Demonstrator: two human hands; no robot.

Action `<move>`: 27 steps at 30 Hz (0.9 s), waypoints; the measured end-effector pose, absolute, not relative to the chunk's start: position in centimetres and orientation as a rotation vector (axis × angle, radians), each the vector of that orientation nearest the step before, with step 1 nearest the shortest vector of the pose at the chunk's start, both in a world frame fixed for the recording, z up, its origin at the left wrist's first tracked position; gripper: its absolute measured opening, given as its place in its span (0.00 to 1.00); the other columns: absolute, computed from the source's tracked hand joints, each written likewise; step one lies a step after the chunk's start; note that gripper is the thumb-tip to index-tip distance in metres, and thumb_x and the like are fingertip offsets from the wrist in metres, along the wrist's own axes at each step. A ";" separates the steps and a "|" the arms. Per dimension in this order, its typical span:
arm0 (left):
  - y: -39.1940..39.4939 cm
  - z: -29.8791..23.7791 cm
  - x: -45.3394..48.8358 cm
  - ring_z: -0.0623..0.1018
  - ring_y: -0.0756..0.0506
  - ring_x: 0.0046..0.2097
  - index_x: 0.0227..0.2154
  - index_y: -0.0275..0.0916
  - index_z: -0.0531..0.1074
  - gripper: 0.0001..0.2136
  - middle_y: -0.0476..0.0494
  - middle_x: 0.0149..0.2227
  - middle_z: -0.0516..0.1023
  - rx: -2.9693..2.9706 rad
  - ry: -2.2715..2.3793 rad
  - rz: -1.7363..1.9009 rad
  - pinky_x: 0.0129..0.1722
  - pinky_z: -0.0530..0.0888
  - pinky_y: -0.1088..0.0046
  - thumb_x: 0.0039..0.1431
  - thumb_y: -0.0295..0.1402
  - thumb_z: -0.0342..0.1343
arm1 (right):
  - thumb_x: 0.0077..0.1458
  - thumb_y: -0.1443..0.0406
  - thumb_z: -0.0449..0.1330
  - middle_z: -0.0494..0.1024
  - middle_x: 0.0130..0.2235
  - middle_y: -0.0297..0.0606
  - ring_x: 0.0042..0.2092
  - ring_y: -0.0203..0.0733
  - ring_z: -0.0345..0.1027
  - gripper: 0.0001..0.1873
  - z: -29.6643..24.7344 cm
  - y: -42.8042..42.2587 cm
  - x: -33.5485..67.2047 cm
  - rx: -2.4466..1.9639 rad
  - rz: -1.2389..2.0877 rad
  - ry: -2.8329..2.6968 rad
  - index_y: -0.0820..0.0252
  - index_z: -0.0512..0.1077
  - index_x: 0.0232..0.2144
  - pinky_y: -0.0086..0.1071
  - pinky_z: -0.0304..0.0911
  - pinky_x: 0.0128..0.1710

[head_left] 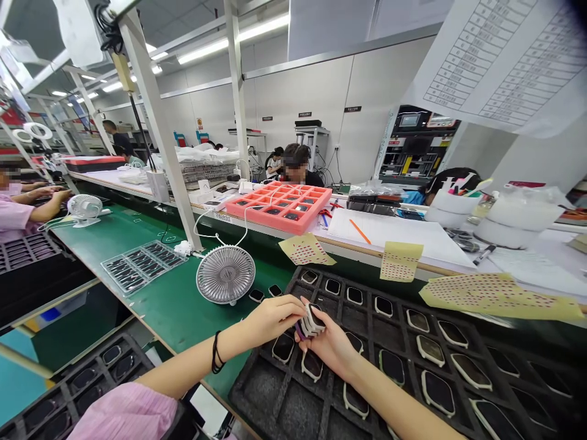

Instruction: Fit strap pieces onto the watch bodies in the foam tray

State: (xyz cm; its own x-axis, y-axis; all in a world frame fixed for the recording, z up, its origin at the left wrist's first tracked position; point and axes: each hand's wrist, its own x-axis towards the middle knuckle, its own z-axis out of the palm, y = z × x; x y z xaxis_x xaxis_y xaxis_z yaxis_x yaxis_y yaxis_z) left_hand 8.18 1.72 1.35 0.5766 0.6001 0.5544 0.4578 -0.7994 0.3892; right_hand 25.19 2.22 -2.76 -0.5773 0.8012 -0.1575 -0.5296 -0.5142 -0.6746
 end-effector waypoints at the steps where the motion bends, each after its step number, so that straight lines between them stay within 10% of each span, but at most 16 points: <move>1: 1.8 1.4 8.2 0.76 0.48 0.42 0.36 0.36 0.73 0.10 0.39 0.39 0.77 2.578 0.871 1.028 0.43 0.74 0.75 0.64 0.30 0.47 | 0.54 0.59 0.57 0.75 0.27 0.35 0.28 0.43 0.70 0.18 -2.8 2.3 25.2 -0.586 2.126 -0.741 0.56 0.67 0.47 0.31 0.59 0.23; 7: 2.5 2.4 7.9 0.76 0.47 0.40 0.33 0.36 0.76 0.09 0.40 0.38 0.75 2.222 0.804 1.011 0.39 0.76 0.71 0.59 0.36 0.55 | 0.53 0.56 0.57 0.74 0.27 0.37 0.27 0.41 0.68 0.13 -2.9 2.5 25.2 -0.490 2.243 -0.776 0.61 0.72 0.33 0.29 0.56 0.20; 27: 3.0 5.7 7.6 0.77 0.47 0.38 0.31 0.38 0.80 0.08 0.40 0.34 0.78 2.236 0.627 0.815 0.41 0.74 0.73 0.56 0.36 0.59 | 0.54 0.52 0.55 0.75 0.29 0.41 0.27 0.39 0.68 0.21 -2.7 2.2 25.5 -0.307 2.430 -0.890 0.65 0.72 0.36 0.27 0.54 0.18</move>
